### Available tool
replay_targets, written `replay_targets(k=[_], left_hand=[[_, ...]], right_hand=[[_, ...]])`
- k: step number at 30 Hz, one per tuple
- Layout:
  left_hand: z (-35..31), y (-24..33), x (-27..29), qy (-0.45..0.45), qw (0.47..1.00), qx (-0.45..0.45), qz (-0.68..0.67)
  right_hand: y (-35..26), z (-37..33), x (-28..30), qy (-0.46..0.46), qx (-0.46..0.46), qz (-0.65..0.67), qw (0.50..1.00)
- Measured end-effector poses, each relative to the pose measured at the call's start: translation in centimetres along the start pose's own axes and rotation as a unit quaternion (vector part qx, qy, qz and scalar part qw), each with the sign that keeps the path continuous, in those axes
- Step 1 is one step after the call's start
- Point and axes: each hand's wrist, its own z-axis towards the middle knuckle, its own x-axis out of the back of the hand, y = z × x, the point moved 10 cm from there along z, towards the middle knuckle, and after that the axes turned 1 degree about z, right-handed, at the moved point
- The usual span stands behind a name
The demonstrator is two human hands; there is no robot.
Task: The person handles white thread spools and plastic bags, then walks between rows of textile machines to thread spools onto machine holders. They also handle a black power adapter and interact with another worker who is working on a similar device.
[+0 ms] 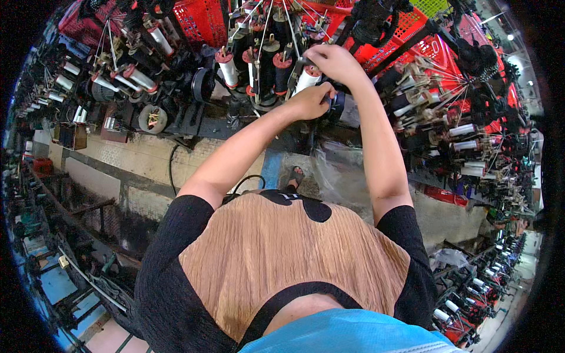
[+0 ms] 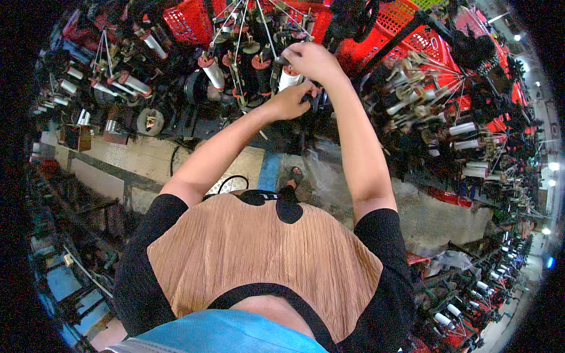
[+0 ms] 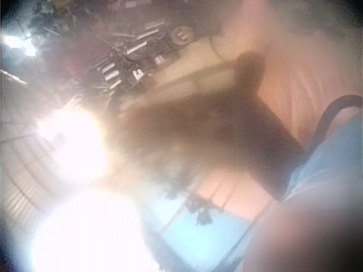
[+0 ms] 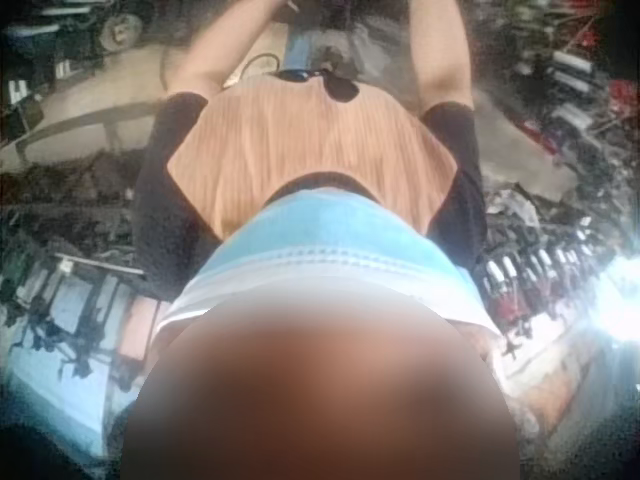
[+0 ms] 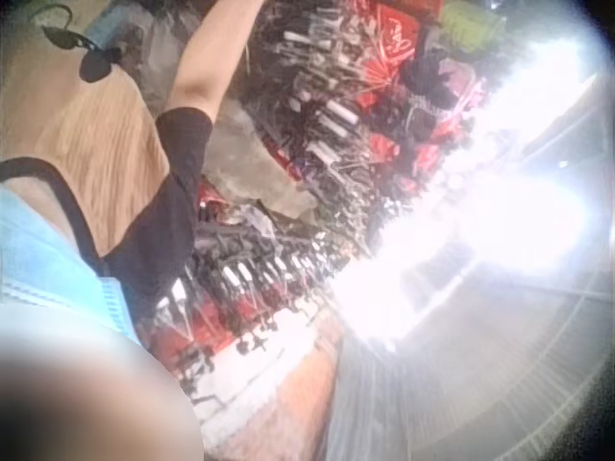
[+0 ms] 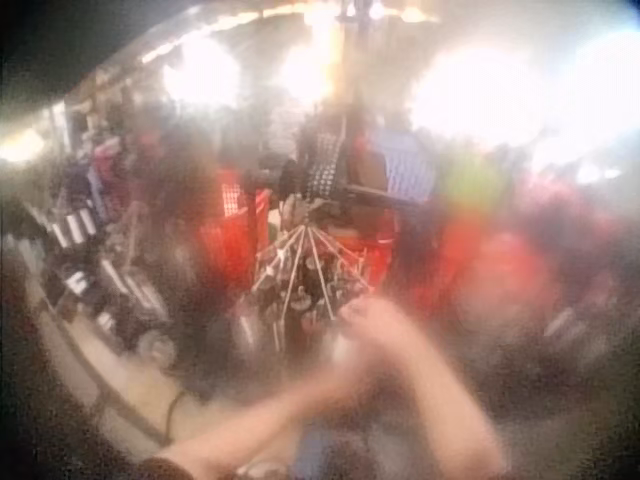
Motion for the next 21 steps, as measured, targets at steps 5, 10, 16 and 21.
replay_targets(k=[5, 10, 16, 21], left_hand=[[-5.7, 0.3, 0.3, -0.049, 0.999, -0.019, 0.005], [-22.4, -8.2, 5.0, -0.068, 0.990, 0.123, -0.011], [-43.8, -18.4, 11.3, 0.020, 0.918, 0.391, 0.070], [-45.9, -17.8, 10.4, 0.064, 0.911, 0.408, -0.003]], right_hand=[[-1.1, -8.5, 4.1, 0.368, 0.079, 0.126, 0.918], [8.0, -22.5, -4.6, 0.380, -0.249, 0.126, 0.882], [11.1, -29.5, -9.9, 0.409, -0.268, 0.202, 0.848], [9.5, -28.6, -9.4, 0.432, -0.230, 0.173, 0.855]])
